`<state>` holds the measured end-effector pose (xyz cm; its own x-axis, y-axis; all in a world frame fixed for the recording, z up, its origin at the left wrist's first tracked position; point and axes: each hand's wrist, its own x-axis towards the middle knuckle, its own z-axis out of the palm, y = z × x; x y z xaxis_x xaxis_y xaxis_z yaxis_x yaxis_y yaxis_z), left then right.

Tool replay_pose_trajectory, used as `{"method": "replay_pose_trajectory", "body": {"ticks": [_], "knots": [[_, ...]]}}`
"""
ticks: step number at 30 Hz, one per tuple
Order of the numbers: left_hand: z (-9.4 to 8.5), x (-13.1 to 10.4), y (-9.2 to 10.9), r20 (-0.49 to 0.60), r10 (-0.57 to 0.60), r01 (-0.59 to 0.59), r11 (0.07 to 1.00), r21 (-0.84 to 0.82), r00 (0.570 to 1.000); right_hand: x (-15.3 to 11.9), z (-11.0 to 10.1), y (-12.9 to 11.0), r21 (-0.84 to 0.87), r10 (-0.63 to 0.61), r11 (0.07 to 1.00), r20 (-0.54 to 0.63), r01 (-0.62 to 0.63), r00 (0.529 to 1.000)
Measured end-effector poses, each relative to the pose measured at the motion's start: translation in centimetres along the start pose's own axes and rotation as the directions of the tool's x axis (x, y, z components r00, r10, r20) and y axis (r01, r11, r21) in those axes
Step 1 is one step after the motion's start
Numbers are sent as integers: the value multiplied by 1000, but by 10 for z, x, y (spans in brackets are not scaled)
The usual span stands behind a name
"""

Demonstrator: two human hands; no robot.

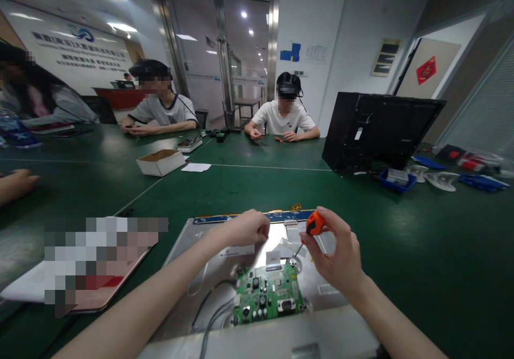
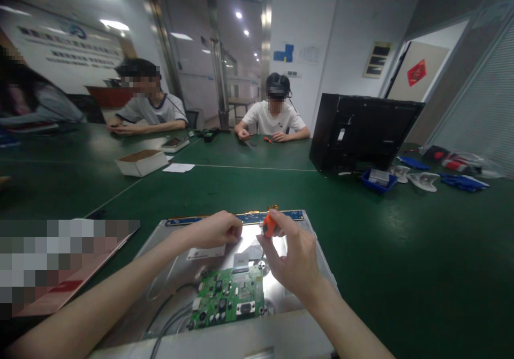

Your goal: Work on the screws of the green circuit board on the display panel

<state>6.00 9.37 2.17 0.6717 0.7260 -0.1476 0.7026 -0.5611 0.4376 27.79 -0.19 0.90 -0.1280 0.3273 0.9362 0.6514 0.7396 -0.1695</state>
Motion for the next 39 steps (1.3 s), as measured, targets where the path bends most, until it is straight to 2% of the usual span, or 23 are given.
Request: {"method": "replay_pose_trajectory", "body": {"ticks": [4, 7, 10, 13, 16, 20, 24, 27, 32, 36, 39], "knots": [[-4, -5, 14, 1, 35, -35, 999, -11, 999, 1, -2, 3, -24, 2, 1000, -2, -2, 1000], [-2, -14, 36, -5, 121, -122, 991, -52, 993, 6, -7, 5, -28, 20, 999, -15, -20, 1000], [11, -25, 62, -10, 348, -346, 932, -109, 938, 14, -18, 3, -31, 43, 999, -45, -44, 998], [30, -33, 80, 28, 426, -425, 904, -49, 904, 20, -34, -6, -71, 71, 995, -39, -74, 997], [44, -34, 88, 96, 436, -442, 896, 51, 895, 20, -50, -18, -69, 104, 992, -54, -107, 993], [52, -33, 90, 126, 429, -444, 884, 148, 895, 18, -64, -29, -7, 158, 987, -107, -159, 982], [58, -34, 93, 130, 421, -441, 865, 240, 898, 16, -64, -35, 121, 237, 968, -159, -220, 958], [62, -35, 96, 107, 428, -440, 846, 301, 897, 7, -62, -35, 182, 293, 946, -131, -268, 947], [63, -31, 98, 117, 418, -432, 841, 326, 901, -9, -67, -30, 165, 351, 928, -87, -334, 932], [60, -27, 100, 137, 382, -406, 869, 285, 914, -16, -71, -25, 166, 331, 933, -44, -320, 943], [52, -27, 101, 179, 365, -399, 892, 213, 913, -23, -67, -21, 98, 297, 950, 2, -295, 955]]}}
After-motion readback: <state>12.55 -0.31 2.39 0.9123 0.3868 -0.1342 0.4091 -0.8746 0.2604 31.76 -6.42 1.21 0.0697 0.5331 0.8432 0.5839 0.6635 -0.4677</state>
